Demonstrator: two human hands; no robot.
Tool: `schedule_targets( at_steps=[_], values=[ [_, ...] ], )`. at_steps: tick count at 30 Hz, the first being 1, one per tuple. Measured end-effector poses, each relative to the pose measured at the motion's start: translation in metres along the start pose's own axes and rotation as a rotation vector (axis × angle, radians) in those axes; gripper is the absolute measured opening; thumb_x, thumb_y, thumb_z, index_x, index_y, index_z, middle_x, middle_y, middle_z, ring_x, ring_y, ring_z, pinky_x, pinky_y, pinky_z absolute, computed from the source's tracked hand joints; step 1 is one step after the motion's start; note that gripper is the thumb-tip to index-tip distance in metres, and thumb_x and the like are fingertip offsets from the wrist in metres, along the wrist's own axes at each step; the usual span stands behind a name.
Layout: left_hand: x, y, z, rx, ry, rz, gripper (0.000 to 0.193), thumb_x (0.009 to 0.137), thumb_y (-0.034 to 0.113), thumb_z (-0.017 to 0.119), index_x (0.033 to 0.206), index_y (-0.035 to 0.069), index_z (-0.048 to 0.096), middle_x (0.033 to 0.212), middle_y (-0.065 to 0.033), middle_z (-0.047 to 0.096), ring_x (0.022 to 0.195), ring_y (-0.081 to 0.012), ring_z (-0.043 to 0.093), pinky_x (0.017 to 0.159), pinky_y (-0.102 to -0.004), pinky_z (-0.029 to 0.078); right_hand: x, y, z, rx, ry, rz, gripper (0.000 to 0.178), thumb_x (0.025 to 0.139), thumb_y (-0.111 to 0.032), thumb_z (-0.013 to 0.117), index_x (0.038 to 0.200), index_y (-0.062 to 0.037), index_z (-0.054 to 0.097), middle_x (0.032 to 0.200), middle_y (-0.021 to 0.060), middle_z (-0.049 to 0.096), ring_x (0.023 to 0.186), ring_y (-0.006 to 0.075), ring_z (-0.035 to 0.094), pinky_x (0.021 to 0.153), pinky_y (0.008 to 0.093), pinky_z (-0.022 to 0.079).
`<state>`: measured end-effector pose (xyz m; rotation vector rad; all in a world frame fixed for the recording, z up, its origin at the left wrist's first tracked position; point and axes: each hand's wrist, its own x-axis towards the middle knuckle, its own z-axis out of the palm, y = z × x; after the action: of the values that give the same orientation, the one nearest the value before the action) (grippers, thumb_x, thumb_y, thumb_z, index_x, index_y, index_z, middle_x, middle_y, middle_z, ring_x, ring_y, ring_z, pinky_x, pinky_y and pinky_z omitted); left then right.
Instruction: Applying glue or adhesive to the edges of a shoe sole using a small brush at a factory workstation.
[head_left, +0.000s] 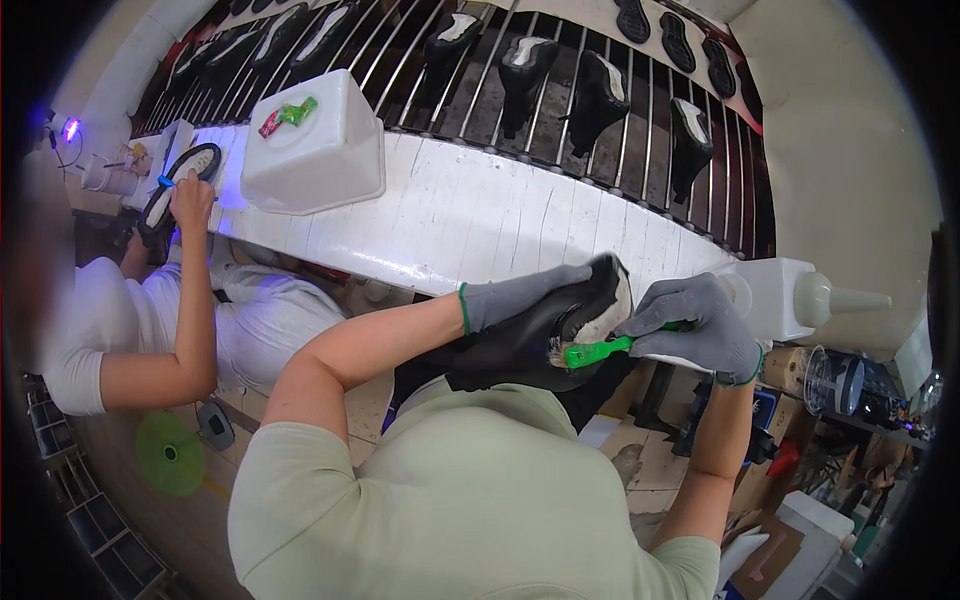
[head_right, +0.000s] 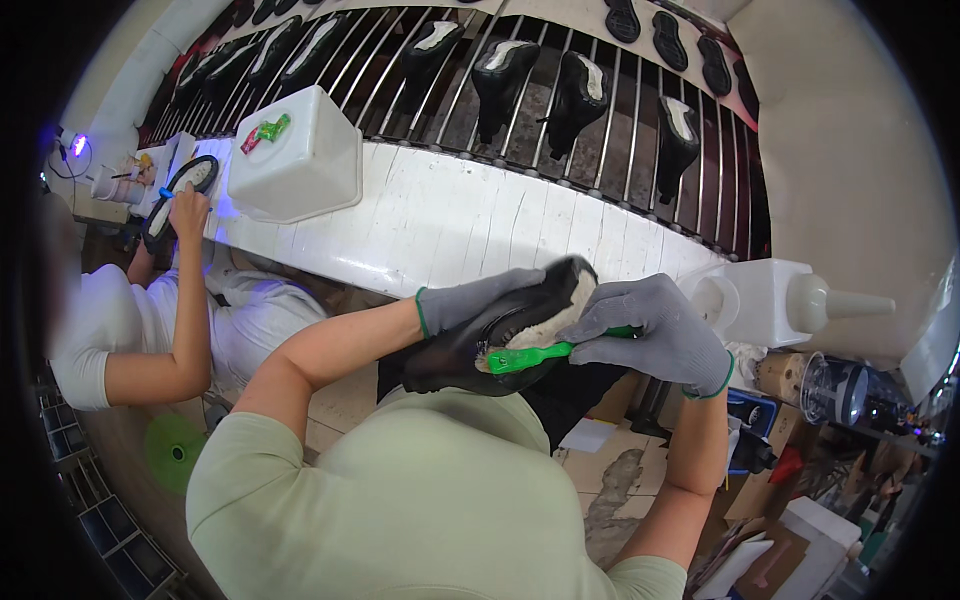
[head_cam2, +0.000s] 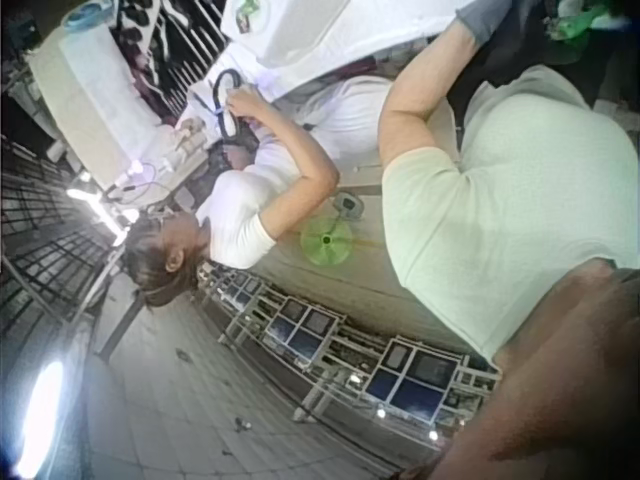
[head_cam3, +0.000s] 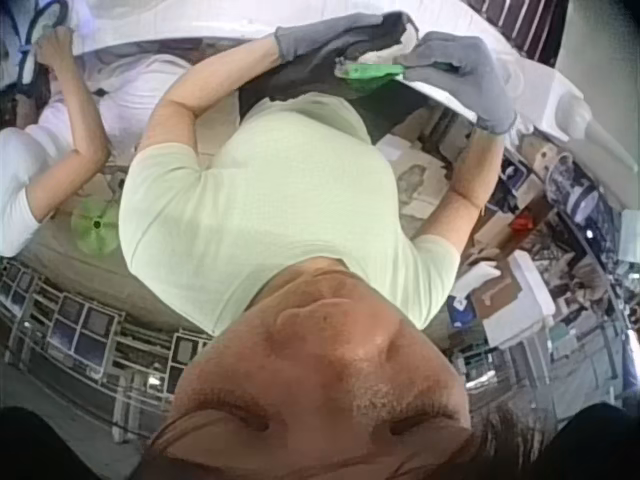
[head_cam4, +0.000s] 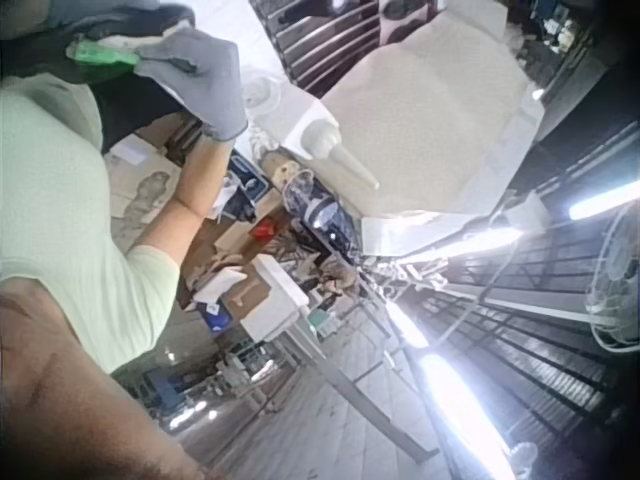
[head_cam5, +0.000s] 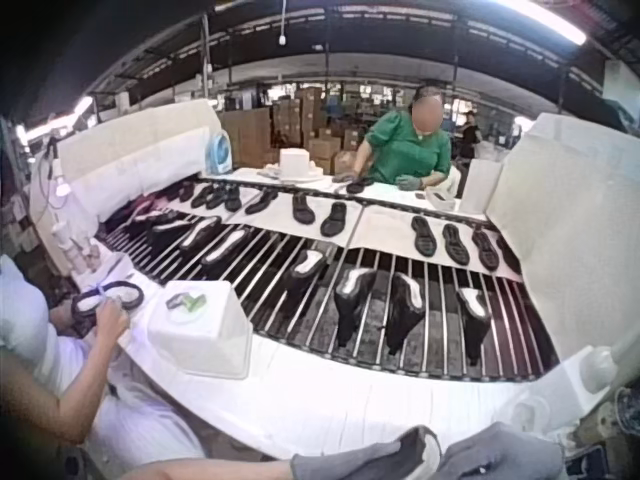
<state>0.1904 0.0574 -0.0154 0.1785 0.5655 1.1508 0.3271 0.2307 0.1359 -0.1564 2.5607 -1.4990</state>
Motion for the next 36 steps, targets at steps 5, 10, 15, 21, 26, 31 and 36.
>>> schedule_targets(
  at_steps=[5, 10, 15, 21, 26, 31, 36],
  values=[
    [-0.002, -0.022, 0.017, 0.334, -0.023, 0.147, 0.039, 0.102, 0.03, 0.041, 0.132, 0.006, 0.05, 0.123, -0.0029, 0.06, 0.101, -0.0102, 0.062, 0.089, -0.0279, 0.052, 0.01, 0.005, -0.003, 0.013, -0.027, -0.053, 0.023, 0.07, -0.007, 0.08, 0.092, -0.004, 0.075, 0.073, 0.0072, 0.068, 0.063, 0.0162, 0.061, 0.058, 0.027, 0.046],
    [-0.051, 0.008, 0.078, 0.638, 0.089, 0.076, 0.032, 0.089, 0.021, 0.067, 0.116, 0.007, 0.059, 0.082, -0.0023, 0.064, 0.064, -0.0071, 0.06, 0.056, -0.0217, 0.048, 0.018, 0.011, -0.004, 0.045, -0.036, -0.055, 0.024, 0.069, -0.006, 0.08, 0.091, -0.0032, 0.075, 0.072, 0.0068, 0.068, 0.062, 0.0152, 0.059, 0.056, 0.0275, 0.045],
    [-0.045, -0.009, 0.062, 0.538, 0.013, -0.076, 0.035, 0.094, 0.016, 0.061, 0.127, 0.005, 0.056, 0.077, -0.0015, 0.065, 0.06, -0.0073, 0.058, 0.05, -0.0221, 0.044, 0.025, 0.013, -0.008, 0.046, -0.074, -0.102, 0.023, 0.069, -0.006, 0.08, 0.091, -0.0023, 0.075, 0.072, 0.0071, 0.068, 0.063, 0.0139, 0.059, 0.056, 0.0275, 0.044],
    [-0.033, -0.026, 0.037, 0.574, -0.146, -0.036, 0.038, 0.095, 0.021, 0.06, 0.128, 0.005, 0.055, 0.082, -0.0056, 0.066, 0.062, -0.0123, 0.062, 0.051, -0.025, 0.049, 0.03, 0.021, -0.022, 0.108, -0.238, -0.046, 0.025, 0.064, -0.002, 0.083, 0.088, -0.0012, 0.075, 0.074, 0.0092, 0.069, 0.067, 0.0154, 0.065, 0.058, 0.0252, 0.048],
    [-0.005, -0.034, -0.01, 0.042, -0.265, -0.201, 0.035, 0.096, 0.035, 0.054, 0.102, 0.003, 0.067, 0.068, -0.0105, 0.064, 0.055, -0.0146, 0.063, 0.043, -0.0235, 0.048, 0.005, 0.069, -0.044, 0.486, -0.209, -0.125, 0.023, 0.082, -0.016, 0.072, 0.087, 0.006, 0.071, 0.072, 0.0099, 0.068, 0.048, 0.0077, 0.051, 0.043, 0.0226, 0.037],
    [-0.01, 0.029, 0.015, -0.405, 0.01, 0.248, 0.041, 0.102, 0.035, 0.042, 0.121, 0.001, 0.055, 0.112, -0.0089, 0.064, 0.1, -0.0149, 0.063, 0.089, -0.0295, 0.051, -0.029, 0.092, -0.023, 0.786, 0.527, -0.084, 0.03, 0.091, -0.021, 0.057, 0.092, 0.0079, 0.064, 0.066, 0.0102, 0.063, 0.042, 0.0036, 0.04, 0.038, 0.018, 0.024],
    [-0.047, 0.072, 0.059, 0.476, 0.312, 0.512, 0.027, 0.099, 0.018, 0.048, 0.12, 0.004, 0.057, 0.108, -0.0051, 0.061, 0.081, -0.0081, 0.059, 0.073, -0.0245, 0.05, -0.027, 0.069, -0.007, 0.501, 0.747, 0.079, 0.022, 0.084, -0.012, 0.062, 0.094, 0.006, 0.068, 0.074, 0.0082, 0.064, 0.048, 0.0045, 0.044, 0.042, 0.0184, 0.028]
  ],
)
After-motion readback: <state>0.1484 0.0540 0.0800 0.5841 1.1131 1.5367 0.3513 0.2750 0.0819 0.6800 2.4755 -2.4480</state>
